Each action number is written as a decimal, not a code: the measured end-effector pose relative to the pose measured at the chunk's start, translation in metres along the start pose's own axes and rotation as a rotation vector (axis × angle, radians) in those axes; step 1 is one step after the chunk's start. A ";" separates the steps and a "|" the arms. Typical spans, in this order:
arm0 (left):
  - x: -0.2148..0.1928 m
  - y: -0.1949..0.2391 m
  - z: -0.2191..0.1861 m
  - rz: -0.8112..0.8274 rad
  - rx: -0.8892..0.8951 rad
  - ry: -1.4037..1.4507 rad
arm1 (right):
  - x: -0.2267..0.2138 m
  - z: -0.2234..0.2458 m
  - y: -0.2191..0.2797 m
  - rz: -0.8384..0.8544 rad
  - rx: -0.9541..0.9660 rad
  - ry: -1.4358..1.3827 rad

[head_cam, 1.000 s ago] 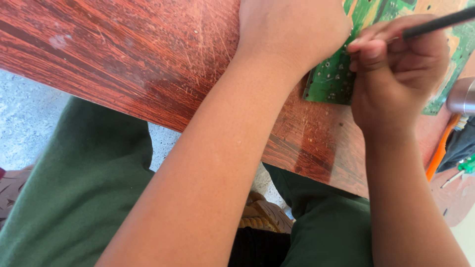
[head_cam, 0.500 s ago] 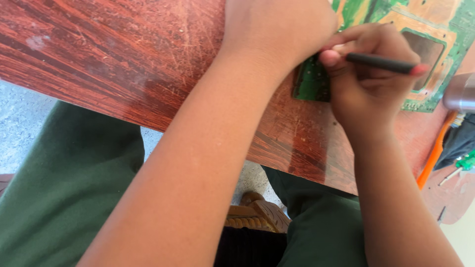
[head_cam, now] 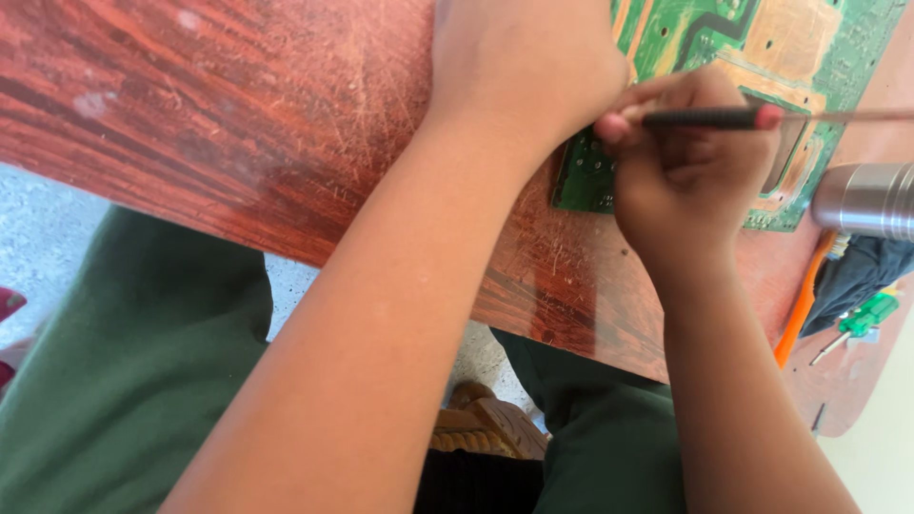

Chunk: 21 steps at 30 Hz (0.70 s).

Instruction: The person uses a small brush to clean the surface of a green circuit board, then flips it over and continues brushing the other side. The person also uses a screwdriver to scrape residue from the board's surface.

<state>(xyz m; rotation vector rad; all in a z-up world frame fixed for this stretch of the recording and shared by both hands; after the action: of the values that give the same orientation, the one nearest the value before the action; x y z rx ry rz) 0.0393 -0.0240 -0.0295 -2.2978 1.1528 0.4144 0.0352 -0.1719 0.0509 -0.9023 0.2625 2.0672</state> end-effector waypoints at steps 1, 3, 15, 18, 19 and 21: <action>0.002 0.001 0.000 0.014 -0.010 0.019 | 0.000 -0.004 0.003 -0.011 -0.013 -0.032; 0.005 0.005 0.001 0.049 -0.035 0.052 | 0.000 -0.013 0.011 -0.013 -0.052 -0.044; -0.058 -0.015 -0.024 0.065 -0.058 0.075 | 0.003 -0.007 -0.010 -0.088 0.030 0.007; -0.051 -0.002 -0.020 0.112 -0.102 0.113 | 0.005 -0.013 0.005 -0.113 0.016 -0.060; -0.046 0.004 -0.017 0.120 -0.106 0.113 | 0.006 -0.014 0.013 -0.103 -0.023 0.027; -0.038 0.001 -0.013 0.121 -0.098 0.111 | 0.002 -0.020 0.008 -0.092 -0.118 0.203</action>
<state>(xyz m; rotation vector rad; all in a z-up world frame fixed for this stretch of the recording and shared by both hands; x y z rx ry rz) 0.0167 -0.0077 -0.0002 -2.3683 1.3595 0.4008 0.0379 -0.1848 0.0340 -1.1768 0.2045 1.9239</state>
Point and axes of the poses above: each hand's wrist, its own y-axis away from the middle knuckle, its own x-axis out of the palm, z = x × y, the point moved 1 cm from there along -y, towards the middle knuckle, and after that the axes turned 2 degrees about x, right-handed, at the moved point
